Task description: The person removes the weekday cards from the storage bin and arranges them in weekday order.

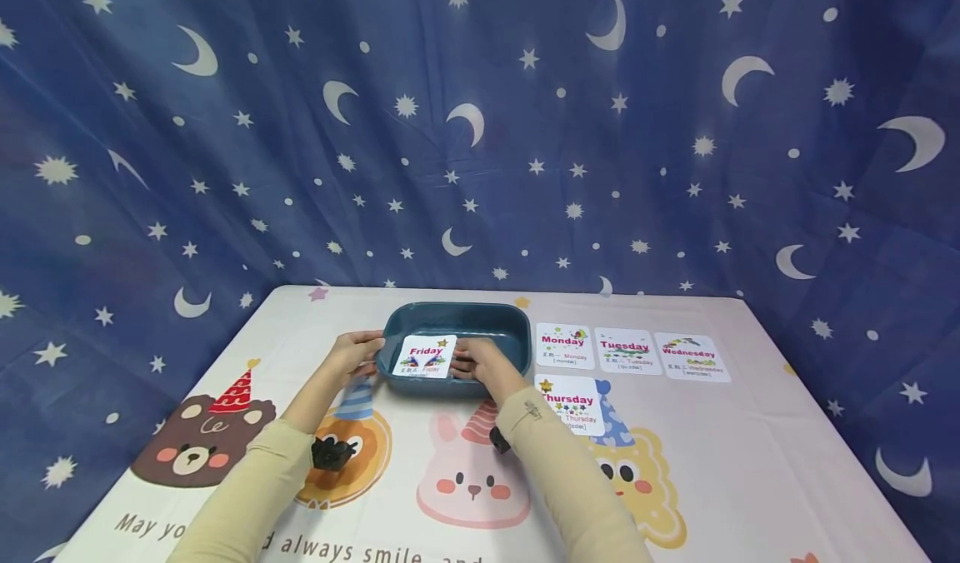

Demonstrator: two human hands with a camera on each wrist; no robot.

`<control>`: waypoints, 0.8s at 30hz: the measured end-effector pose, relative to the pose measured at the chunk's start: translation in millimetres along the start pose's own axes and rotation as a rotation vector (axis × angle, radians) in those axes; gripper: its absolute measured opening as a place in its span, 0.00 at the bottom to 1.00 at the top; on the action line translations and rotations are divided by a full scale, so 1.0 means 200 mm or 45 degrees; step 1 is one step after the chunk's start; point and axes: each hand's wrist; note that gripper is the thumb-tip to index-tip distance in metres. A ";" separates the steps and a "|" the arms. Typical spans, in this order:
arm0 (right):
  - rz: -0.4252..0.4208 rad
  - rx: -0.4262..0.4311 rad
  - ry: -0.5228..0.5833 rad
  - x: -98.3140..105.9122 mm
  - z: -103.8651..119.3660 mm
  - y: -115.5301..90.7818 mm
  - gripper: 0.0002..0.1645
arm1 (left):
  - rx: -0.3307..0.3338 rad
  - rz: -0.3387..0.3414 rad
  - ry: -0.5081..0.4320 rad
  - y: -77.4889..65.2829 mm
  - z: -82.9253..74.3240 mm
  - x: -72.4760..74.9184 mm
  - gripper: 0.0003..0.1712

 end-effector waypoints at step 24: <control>-0.086 0.181 -0.486 -0.51 0.57 -0.92 0.33 | -0.017 0.011 0.009 0.00 0.00 0.00 0.21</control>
Point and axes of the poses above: each hand's wrist, its own y-axis towards the middle knuckle, its own x-axis out of the back of the hand, z = x × y, and after that the axes turned 15 degrees about x, right-handed
